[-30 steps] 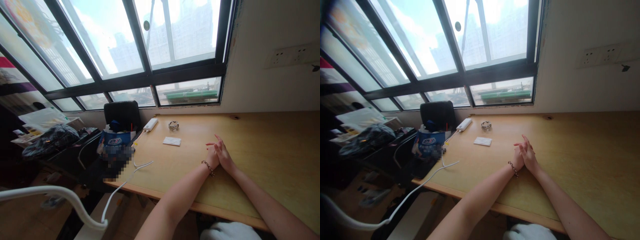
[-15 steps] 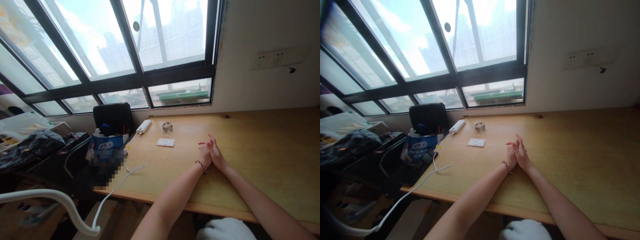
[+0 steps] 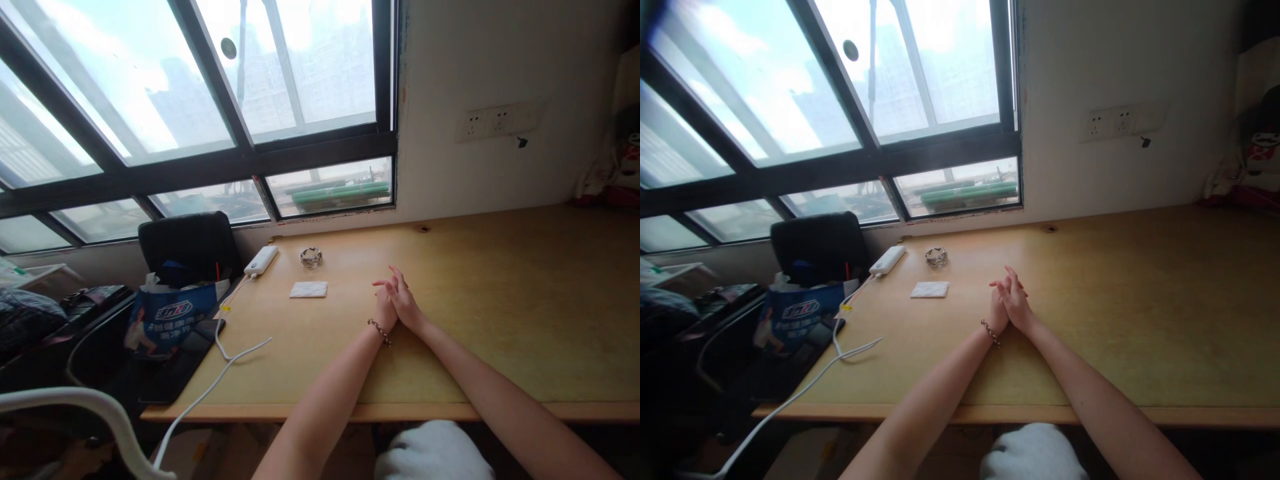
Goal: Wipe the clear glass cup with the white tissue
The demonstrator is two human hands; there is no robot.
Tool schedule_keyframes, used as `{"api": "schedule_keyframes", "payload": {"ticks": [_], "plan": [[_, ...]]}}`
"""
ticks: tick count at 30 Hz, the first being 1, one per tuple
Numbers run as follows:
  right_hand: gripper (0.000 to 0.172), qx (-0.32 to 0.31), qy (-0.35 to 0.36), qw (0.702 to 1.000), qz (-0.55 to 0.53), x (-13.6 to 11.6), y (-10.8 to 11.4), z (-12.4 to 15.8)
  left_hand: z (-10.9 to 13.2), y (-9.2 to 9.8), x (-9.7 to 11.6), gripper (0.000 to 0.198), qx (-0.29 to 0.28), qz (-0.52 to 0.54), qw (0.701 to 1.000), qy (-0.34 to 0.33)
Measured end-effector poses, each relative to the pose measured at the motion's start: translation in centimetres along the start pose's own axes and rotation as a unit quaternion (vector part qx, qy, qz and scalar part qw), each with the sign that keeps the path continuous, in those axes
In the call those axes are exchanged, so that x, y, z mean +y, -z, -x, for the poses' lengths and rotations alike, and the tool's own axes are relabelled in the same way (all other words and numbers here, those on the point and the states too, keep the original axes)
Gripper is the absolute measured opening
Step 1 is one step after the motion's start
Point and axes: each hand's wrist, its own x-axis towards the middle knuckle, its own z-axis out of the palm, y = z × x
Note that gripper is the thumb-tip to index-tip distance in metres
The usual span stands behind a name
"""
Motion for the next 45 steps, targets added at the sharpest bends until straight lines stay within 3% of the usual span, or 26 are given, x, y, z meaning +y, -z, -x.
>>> {"api": "schedule_keyframes", "payload": {"ticks": [45], "plan": [[0.047, 0.005, -0.005, 1.0, -0.016, 0.7, -0.2, -0.2, 0.1, 0.0, 0.2, 0.049, -0.021, 0.022, 1.0, 0.004]]}}
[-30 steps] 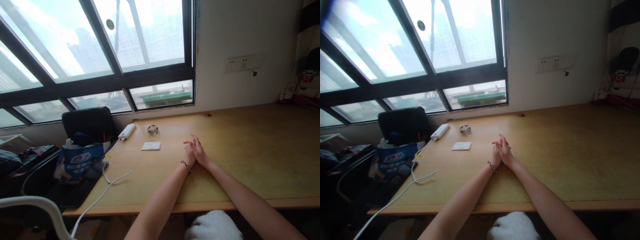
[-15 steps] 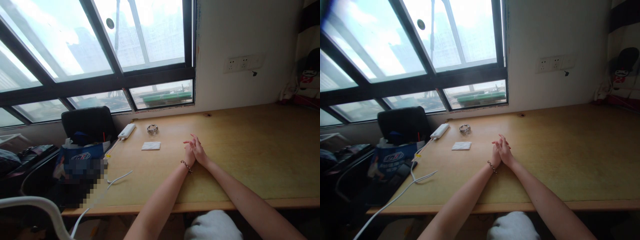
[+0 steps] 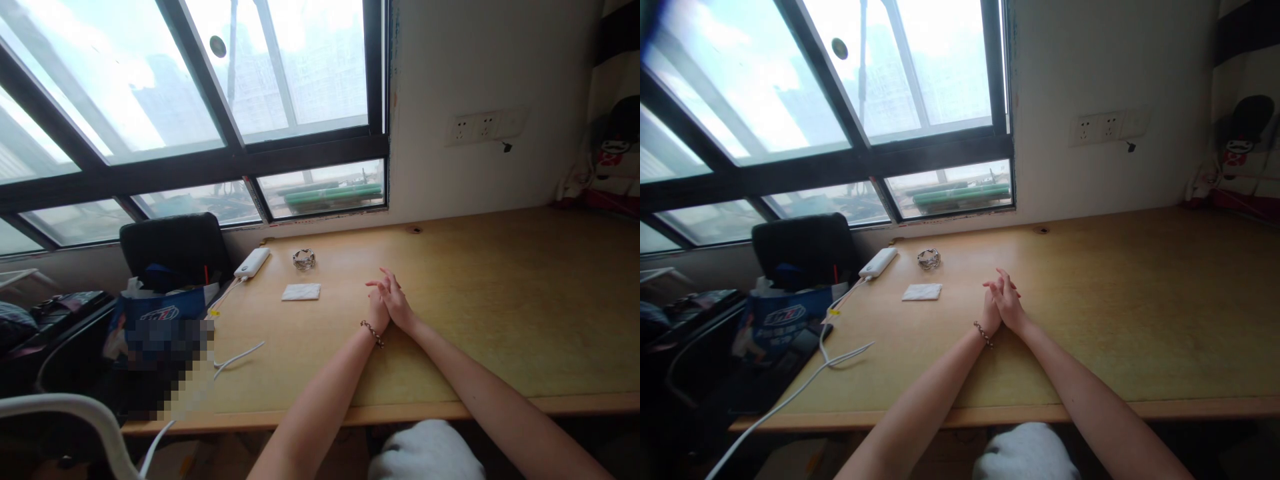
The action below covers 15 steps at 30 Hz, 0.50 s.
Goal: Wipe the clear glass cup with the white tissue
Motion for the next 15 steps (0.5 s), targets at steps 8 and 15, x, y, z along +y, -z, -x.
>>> {"api": "schedule_keyframes", "payload": {"ticks": [8, 15], "plan": [[0.046, -0.005, -0.008, 1.0, 0.001, -0.15, 0.06, 0.03, -0.02, 0.06, -0.05, 0.049, 0.0, -0.011, 1.0, 0.006], [0.046, -0.003, -0.014, 1.0, 0.005, -0.37, 0.11, 0.05, 0.03, 0.0, 0.08, 0.048, 0.0, -0.002, 1.0, -0.005]]}}
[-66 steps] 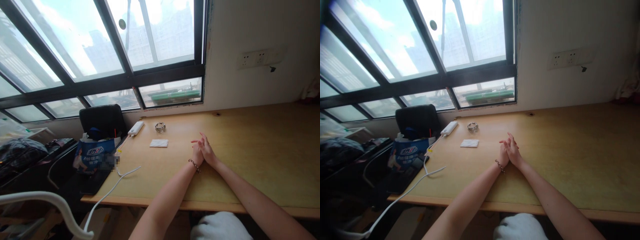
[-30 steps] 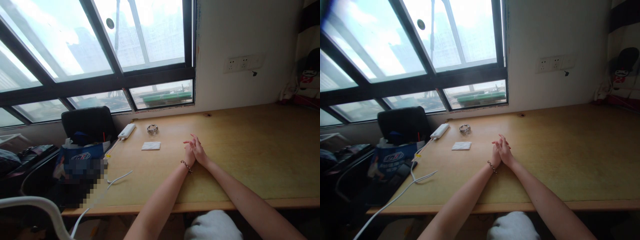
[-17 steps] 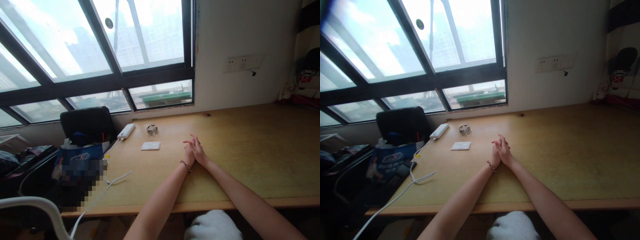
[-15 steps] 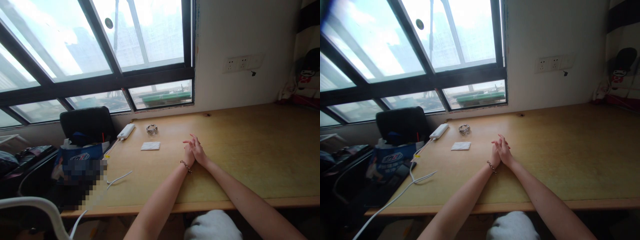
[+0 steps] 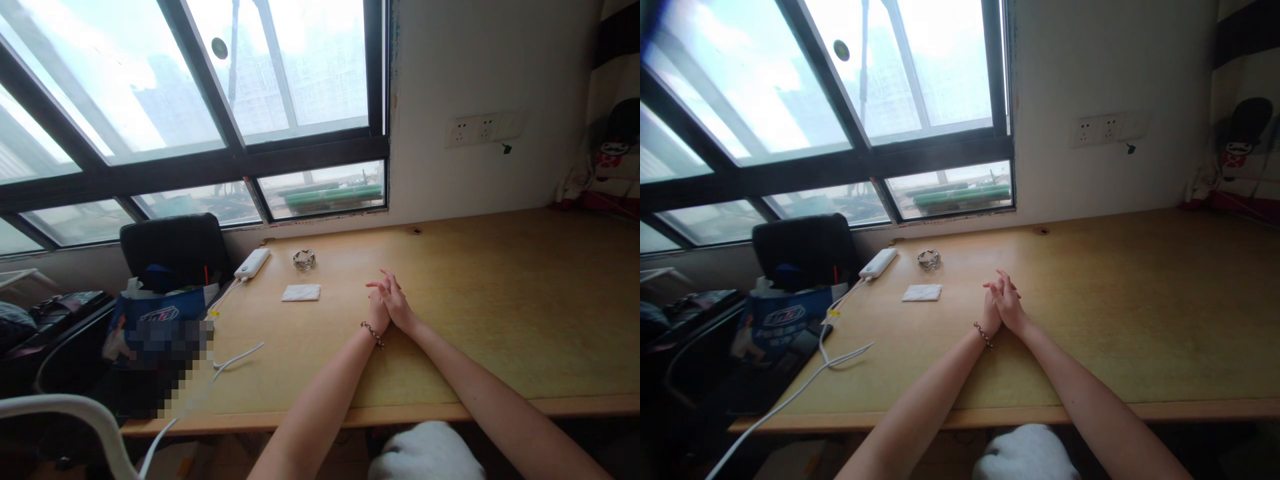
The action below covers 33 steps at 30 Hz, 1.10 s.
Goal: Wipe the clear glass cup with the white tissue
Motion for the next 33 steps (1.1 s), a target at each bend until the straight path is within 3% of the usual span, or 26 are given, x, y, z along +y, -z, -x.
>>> {"api": "schedule_keyframes", "payload": {"ticks": [33], "plan": [[0.046, 0.007, 0.009, 1.0, 0.009, -0.07, 0.0, 0.01, -0.23, -0.04, -0.24, 0.05, -0.001, -0.017, 1.0, 0.012]]}}
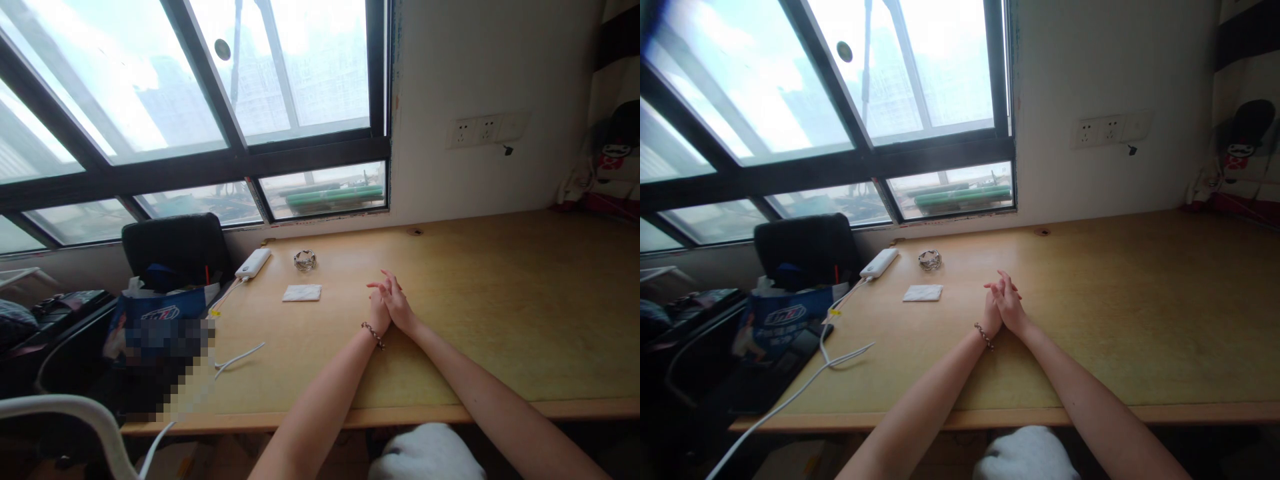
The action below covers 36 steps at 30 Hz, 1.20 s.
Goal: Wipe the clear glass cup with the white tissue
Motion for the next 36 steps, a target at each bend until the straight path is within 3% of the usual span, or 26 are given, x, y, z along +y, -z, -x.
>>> {"api": "schedule_keyframes", "payload": {"ticks": [8, 16, 24, 28, 36], "plan": [[0.045, 0.003, 0.003, 1.0, 0.0, 0.1, -0.1, -0.1, 0.0, 0.0, -0.3, 0.046, -0.005, 0.009, 1.0, 0.003], [0.045, 0.008, 0.012, 1.0, 0.002, 0.0, -0.1, 0.1, 0.0, 0.3, -0.3, 0.042, -0.01, -0.015, 0.999, -0.04], [0.04, 0.039, 0.042, 0.998, 0.041, -0.6, 0.1, 0.2, 0.2, 0.9, 1.2, 0.034, -0.025, -0.172, 0.979, -0.109], [0.04, 0.072, 0.064, 0.991, 0.09, -1.0, 0.4, 0.4, 0.5, 1.9, 2.5, 0.031, -0.035, -0.239, 0.964, -0.113], [0.048, 0.136, 0.018, 0.988, 0.07, 0.1, 1.4, -0.6, 0.3, 4.2, 3.2, 0.026, 0.068, -0.394, 0.909, -0.122]]}}
